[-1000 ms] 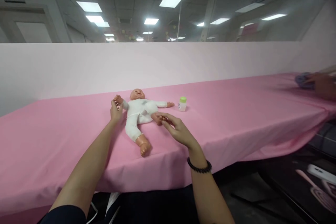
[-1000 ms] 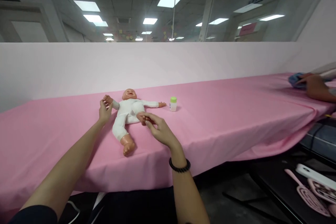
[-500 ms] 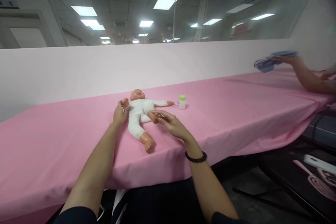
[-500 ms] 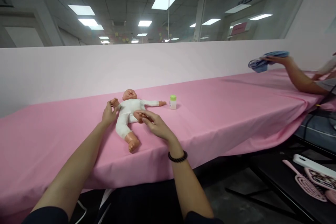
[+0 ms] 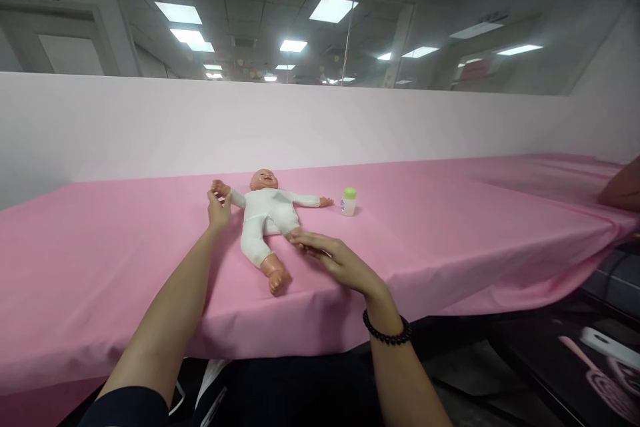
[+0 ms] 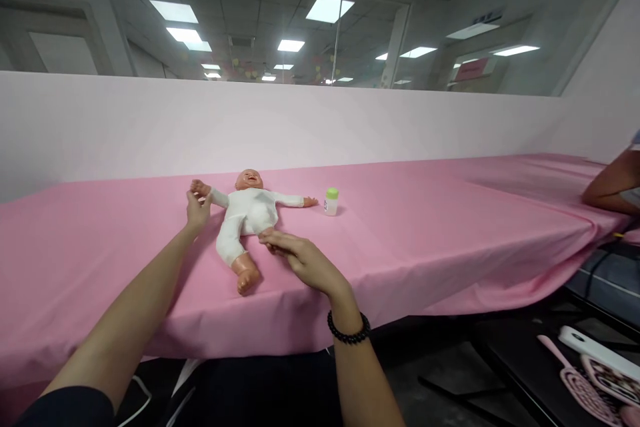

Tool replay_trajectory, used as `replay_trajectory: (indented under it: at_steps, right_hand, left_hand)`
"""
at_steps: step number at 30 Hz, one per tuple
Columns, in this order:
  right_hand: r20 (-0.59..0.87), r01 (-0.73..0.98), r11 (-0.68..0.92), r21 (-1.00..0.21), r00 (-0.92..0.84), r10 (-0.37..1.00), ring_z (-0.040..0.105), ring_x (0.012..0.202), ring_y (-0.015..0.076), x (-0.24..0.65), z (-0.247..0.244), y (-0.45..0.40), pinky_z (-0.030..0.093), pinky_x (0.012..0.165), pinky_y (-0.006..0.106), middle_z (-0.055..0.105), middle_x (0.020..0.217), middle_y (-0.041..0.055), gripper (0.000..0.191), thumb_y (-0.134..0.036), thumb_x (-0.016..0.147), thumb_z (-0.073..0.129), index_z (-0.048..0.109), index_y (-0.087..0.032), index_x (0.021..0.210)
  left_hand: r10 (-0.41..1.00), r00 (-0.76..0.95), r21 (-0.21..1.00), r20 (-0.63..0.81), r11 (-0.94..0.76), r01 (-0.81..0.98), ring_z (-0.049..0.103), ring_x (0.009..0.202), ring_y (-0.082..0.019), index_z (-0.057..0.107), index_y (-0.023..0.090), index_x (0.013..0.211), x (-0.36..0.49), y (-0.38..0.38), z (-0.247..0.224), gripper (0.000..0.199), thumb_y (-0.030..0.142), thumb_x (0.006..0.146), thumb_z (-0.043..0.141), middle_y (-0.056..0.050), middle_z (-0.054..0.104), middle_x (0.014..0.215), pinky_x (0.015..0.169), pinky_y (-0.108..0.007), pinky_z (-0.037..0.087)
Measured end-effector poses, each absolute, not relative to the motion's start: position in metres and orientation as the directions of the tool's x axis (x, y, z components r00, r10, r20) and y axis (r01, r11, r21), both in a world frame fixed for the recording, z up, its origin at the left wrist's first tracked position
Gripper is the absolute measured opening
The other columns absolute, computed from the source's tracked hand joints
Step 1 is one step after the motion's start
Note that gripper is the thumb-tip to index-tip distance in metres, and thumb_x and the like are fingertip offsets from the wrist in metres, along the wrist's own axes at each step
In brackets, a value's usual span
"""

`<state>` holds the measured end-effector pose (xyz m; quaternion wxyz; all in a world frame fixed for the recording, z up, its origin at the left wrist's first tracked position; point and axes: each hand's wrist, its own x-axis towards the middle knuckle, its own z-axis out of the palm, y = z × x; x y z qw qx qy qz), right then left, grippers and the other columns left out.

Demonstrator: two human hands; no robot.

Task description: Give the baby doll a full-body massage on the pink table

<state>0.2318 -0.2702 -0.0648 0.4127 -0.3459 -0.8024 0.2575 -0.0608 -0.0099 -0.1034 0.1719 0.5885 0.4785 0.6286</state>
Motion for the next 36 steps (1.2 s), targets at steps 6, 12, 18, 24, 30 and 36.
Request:
replay_trajectory:
  at_steps: [6, 12, 18, 24, 30, 36]
  right_hand:
    - [0.561, 0.368, 0.668, -0.647, -0.363, 0.744, 0.054, 0.140, 0.0223, 0.183, -0.062, -0.209, 0.045, 0.120, 0.043, 0.059, 0.147, 0.0020, 0.041, -0.018, 0.100, 0.046, 0.069, -0.027, 0.133]
    - [0.555, 0.381, 0.635, -0.672, -0.309, 0.772, 0.056, 0.137, 0.0223, 0.178, -0.059, -0.219, 0.046, 0.119, 0.043, 0.059, 0.147, 0.0034, 0.040, -0.023, 0.103, 0.046, 0.065, -0.027, 0.137]
    - [0.419, 0.405, 0.573, -0.713, -0.409, 0.811, 0.067, 0.120, 0.0226, 0.221, -0.059, -0.281, 0.058, 0.103, 0.040, 0.064, 0.137, 0.0082, 0.039, -0.035, 0.107, 0.046, 0.061, -0.026, 0.142]
    - [0.306, 0.493, 0.523, -0.695, -0.455, 0.836, 0.061, 0.130, 0.0248, 0.243, -0.071, -0.292, 0.051, 0.114, 0.045, 0.063, 0.142, 0.0085, 0.037, -0.033, 0.105, 0.047, 0.065, -0.026, 0.137]
    - [0.479, 0.318, 0.586, -0.745, -0.357, 0.802, 0.055, 0.139, 0.0218, 0.206, -0.069, -0.261, 0.051, 0.114, 0.040, 0.054, 0.152, 0.0037, 0.043, -0.028, 0.105, 0.046, 0.059, -0.030, 0.146]
    - [0.554, 0.338, 0.622, -0.706, -0.283, 0.783, 0.050, 0.143, 0.0209, 0.163, -0.085, -0.219, 0.042, 0.123, 0.042, 0.055, 0.151, 0.0036, 0.045, -0.019, 0.101, 0.044, 0.064, -0.026, 0.140]
  left_hand:
    - [0.656, 0.350, 0.321, 0.668, -0.679, 0.661, 0.060, 0.119, -0.031, 0.063, 0.024, 0.127, -0.046, -0.035, -0.097, 0.035, 0.018, 0.094, 0.055, -0.010, 0.067, 0.132, 0.104, -0.046, 0.050]
    - [0.707, 0.269, 0.346, 0.654, -0.595, 0.725, 0.062, 0.116, -0.034, 0.058, 0.021, 0.133, -0.047, -0.037, -0.096, 0.035, 0.027, 0.098, 0.053, -0.015, 0.066, 0.132, 0.097, -0.048, 0.051]
    - [0.834, -0.246, 0.839, 0.495, -0.385, 0.384, 0.067, 0.109, -0.030, 0.046, 0.018, 0.130, -0.065, -0.011, -0.105, 0.035, 0.034, 0.100, 0.054, -0.018, 0.064, 0.126, 0.093, -0.044, 0.054]
    - [0.877, -0.453, 0.986, 0.160, -0.160, 0.038, 0.066, 0.110, -0.032, 0.041, 0.018, 0.125, -0.077, 0.001, -0.103, 0.036, 0.038, 0.100, 0.057, -0.020, 0.062, 0.117, 0.097, -0.050, 0.053]
    - [0.769, -0.113, 0.761, 0.629, -0.581, 0.287, 0.063, 0.115, -0.025, 0.048, 0.022, 0.125, -0.043, -0.023, -0.094, 0.029, 0.027, 0.097, 0.053, -0.014, 0.063, 0.132, 0.100, -0.042, 0.052]
    - [0.567, 0.514, 0.178, 0.644, -0.764, 0.620, 0.057, 0.114, -0.030, 0.063, 0.023, 0.118, -0.037, -0.043, -0.088, 0.027, 0.019, 0.094, 0.051, -0.009, 0.068, 0.130, 0.104, -0.049, 0.047]
